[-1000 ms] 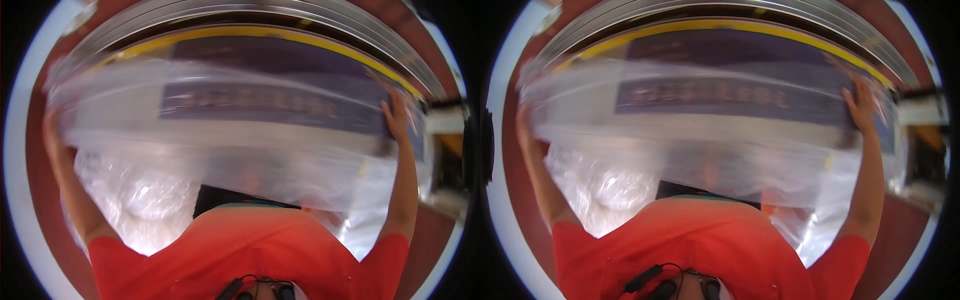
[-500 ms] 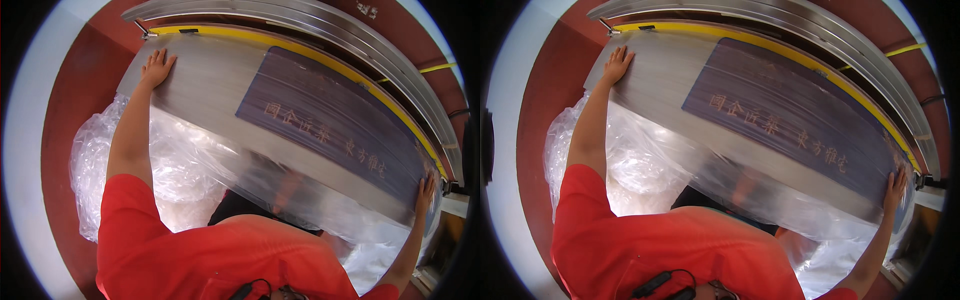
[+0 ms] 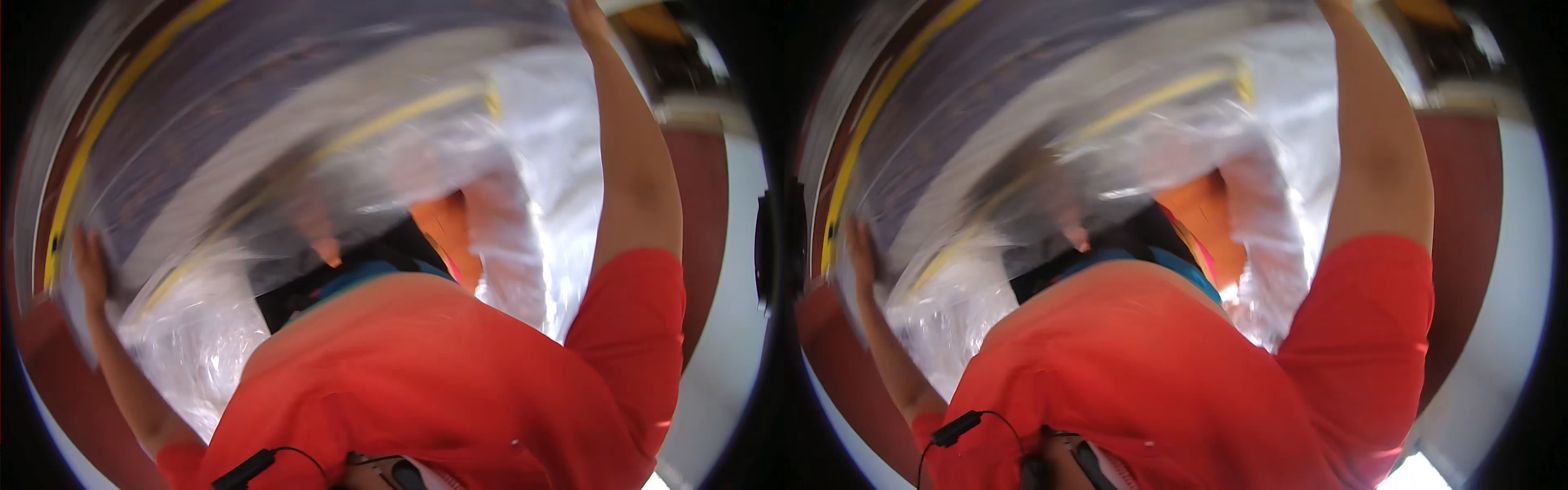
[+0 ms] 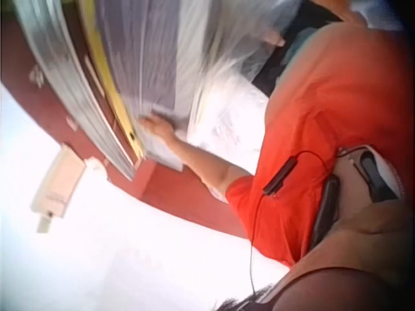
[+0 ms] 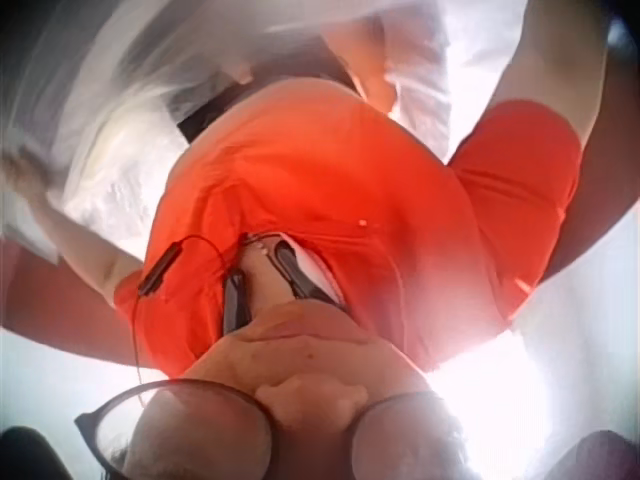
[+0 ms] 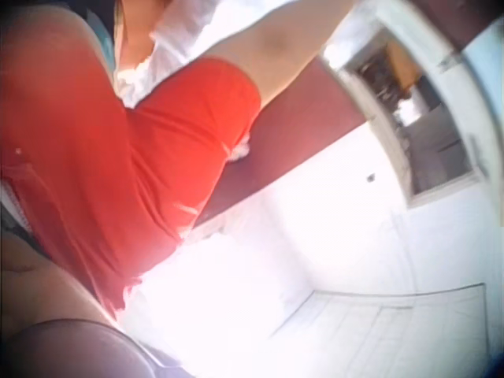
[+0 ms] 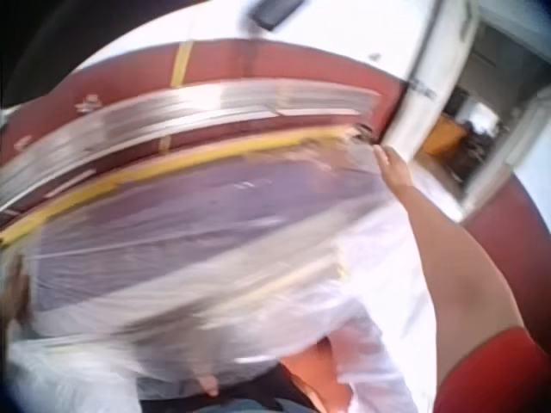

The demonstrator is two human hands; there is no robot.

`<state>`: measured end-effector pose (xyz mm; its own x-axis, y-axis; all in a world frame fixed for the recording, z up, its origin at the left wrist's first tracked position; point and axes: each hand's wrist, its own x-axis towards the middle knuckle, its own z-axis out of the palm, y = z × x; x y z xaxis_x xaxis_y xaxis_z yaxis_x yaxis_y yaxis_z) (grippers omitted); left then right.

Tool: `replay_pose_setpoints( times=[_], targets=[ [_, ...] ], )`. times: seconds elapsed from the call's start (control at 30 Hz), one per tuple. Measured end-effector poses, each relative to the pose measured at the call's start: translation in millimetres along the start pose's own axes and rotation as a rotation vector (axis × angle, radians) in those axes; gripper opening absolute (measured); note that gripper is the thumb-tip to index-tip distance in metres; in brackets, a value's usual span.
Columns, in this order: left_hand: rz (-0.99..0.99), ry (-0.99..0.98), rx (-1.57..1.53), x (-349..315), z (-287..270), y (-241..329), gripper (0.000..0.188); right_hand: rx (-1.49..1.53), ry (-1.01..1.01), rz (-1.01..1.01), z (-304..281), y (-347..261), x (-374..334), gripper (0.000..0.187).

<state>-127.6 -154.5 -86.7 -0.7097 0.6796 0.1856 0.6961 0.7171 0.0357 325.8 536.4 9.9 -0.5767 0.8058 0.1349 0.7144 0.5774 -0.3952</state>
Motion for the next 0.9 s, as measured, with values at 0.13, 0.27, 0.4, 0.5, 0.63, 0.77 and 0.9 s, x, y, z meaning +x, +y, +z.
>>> replay_pose_setpoints(
  times=[0.13,0.27,0.4,0.5,0.63,0.77,0.9],
  targets=[
    [0.302,-0.111,0.697,36,-7,66,0.041,-0.292,-0.429,0.313,-15,173,-106,0.050],
    [0.518,-0.007,-0.093,6,-20,201,0.042,-0.629,-0.858,0.366,-13,328,-280,0.057],
    [0.479,-0.029,-0.085,1,-15,190,0.042,-0.423,-1.049,0.671,24,342,-441,0.061],
    [0.467,-0.073,-0.094,4,-16,182,0.042,-0.566,-1.145,0.937,64,319,-493,0.053],
    [0.441,-0.126,0.034,12,-15,164,0.042,-0.712,-0.836,0.819,121,284,-524,0.062],
    [0.447,-0.193,-0.045,25,-18,143,0.043,-0.459,-0.770,1.325,137,311,-560,0.044],
    [0.425,-0.262,0.091,33,-17,126,0.044,-0.837,-0.869,0.861,100,314,-570,0.026]
  ],
)
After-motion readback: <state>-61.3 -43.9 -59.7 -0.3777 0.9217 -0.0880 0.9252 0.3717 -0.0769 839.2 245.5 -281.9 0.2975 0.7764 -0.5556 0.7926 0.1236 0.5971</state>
